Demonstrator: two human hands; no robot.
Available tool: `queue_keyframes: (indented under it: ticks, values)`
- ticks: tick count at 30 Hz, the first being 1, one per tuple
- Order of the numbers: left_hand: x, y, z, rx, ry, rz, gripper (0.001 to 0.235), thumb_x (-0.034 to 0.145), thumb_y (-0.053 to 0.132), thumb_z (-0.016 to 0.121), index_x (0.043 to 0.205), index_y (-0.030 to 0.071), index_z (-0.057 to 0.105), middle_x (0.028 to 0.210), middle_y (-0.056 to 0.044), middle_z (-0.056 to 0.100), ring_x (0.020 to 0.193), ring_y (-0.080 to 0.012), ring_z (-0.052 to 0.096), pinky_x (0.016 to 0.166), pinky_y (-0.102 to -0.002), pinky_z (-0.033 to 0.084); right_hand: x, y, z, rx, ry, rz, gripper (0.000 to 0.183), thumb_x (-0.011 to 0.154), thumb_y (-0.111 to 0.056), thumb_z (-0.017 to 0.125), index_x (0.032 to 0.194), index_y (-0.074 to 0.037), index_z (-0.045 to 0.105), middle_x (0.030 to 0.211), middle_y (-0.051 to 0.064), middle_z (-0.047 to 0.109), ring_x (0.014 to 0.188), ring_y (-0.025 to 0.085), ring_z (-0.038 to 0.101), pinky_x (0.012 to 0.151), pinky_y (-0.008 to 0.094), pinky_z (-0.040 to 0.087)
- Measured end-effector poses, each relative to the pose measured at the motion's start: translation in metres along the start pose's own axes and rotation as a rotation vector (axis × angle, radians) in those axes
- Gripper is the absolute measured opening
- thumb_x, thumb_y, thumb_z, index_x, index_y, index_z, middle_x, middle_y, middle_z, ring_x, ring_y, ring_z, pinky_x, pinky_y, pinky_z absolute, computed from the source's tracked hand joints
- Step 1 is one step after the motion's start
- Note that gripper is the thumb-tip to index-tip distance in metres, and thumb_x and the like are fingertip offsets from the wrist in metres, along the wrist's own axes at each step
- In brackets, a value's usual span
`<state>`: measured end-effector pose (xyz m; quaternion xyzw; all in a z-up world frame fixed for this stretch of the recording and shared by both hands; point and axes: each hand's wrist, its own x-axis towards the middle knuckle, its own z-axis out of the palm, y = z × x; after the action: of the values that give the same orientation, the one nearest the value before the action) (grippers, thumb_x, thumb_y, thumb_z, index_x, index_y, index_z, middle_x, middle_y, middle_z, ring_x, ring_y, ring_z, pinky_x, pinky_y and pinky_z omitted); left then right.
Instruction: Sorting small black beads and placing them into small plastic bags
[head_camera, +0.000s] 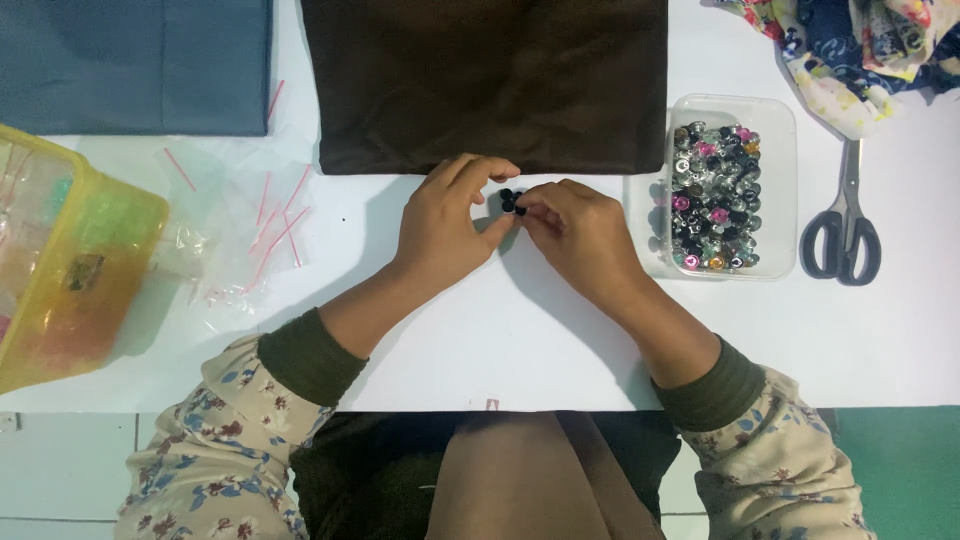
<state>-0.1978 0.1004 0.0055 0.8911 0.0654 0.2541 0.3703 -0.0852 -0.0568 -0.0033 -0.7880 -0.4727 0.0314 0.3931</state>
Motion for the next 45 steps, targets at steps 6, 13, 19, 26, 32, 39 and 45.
queue_keyframes:
  ticks: [6,13,19,26,32,39,45]
  values:
    - [0.013,0.023,0.020,-0.027,0.003,0.154,0.042,0.081,0.005,0.082,0.118,0.016,0.066,0.106,-0.004,0.067,0.091,-0.0271,0.065,0.079,-0.040,0.055,-0.001,-0.012,-0.060,0.123,0.205,0.036,0.027,0.085,0.011,0.080,0.109,-0.002,0.078,0.084,0.014,0.070,0.070,0.025,0.068,0.061,0.031,0.058]
    - [0.044,0.061,0.079,-0.045,-0.107,0.318,0.018,0.087,0.012,0.075,0.103,0.015,0.068,0.100,0.000,0.067,0.089,-0.0242,0.055,0.078,-0.037,0.046,-0.011,0.057,-0.132,-0.034,0.361,0.028,0.020,0.100,0.018,0.068,0.115,0.007,0.076,0.089,0.013,0.072,0.081,0.016,0.068,0.069,0.027,0.056]
    - [0.090,0.061,0.138,0.069,-0.159,0.335,0.013,0.085,0.011,0.074,0.097,0.017,0.074,0.097,0.002,0.067,0.097,-0.0244,0.055,0.078,-0.043,0.043,-0.025,0.121,-0.157,-0.275,0.356,0.004,0.019,0.104,0.017,0.080,0.116,0.003,0.080,0.101,0.013,0.072,0.080,0.020,0.064,0.072,0.032,0.053]
    - [0.130,0.060,0.193,0.350,-0.220,0.333,0.027,0.075,-0.006,0.061,0.076,0.019,0.073,0.071,0.002,0.065,0.088,-0.0290,0.058,0.079,-0.045,0.038,-0.030,0.145,-0.149,-0.679,0.231,0.037,0.024,0.090,0.000,0.084,0.105,-0.018,0.087,0.088,0.004,0.075,0.086,0.029,0.062,0.070,0.039,0.050]
    - [0.138,0.062,0.210,0.550,-0.326,0.302,0.023,0.074,0.000,0.070,0.068,0.022,0.071,0.075,0.001,0.065,0.092,-0.0270,0.058,0.082,-0.044,0.039,-0.031,0.138,-0.144,-0.776,0.246,0.067,0.030,0.084,0.001,0.087,0.107,-0.018,0.089,0.093,0.008,0.051,0.090,0.029,0.048,0.062,0.035,0.047]
    - [0.139,0.059,0.218,0.599,-0.308,0.255,0.019,0.073,0.007,0.068,0.073,0.026,0.071,0.080,0.003,0.068,0.095,-0.0286,0.058,0.082,-0.045,0.037,-0.028,0.140,-0.140,-0.786,0.223,0.000,0.035,0.080,0.000,0.086,0.110,-0.019,0.089,0.096,0.008,0.045,0.085,0.031,0.043,0.070,0.038,0.042]
    - [0.135,0.059,0.218,0.565,-0.249,0.266,0.017,0.073,0.008,0.070,0.067,0.025,0.070,0.074,0.002,0.066,0.091,-0.0277,0.059,0.081,-0.044,0.038,-0.025,0.136,-0.139,-0.732,0.210,-0.043,0.034,0.078,0.003,0.089,0.104,-0.019,0.089,0.094,0.008,0.044,0.084,0.029,0.042,0.064,0.036,0.036]
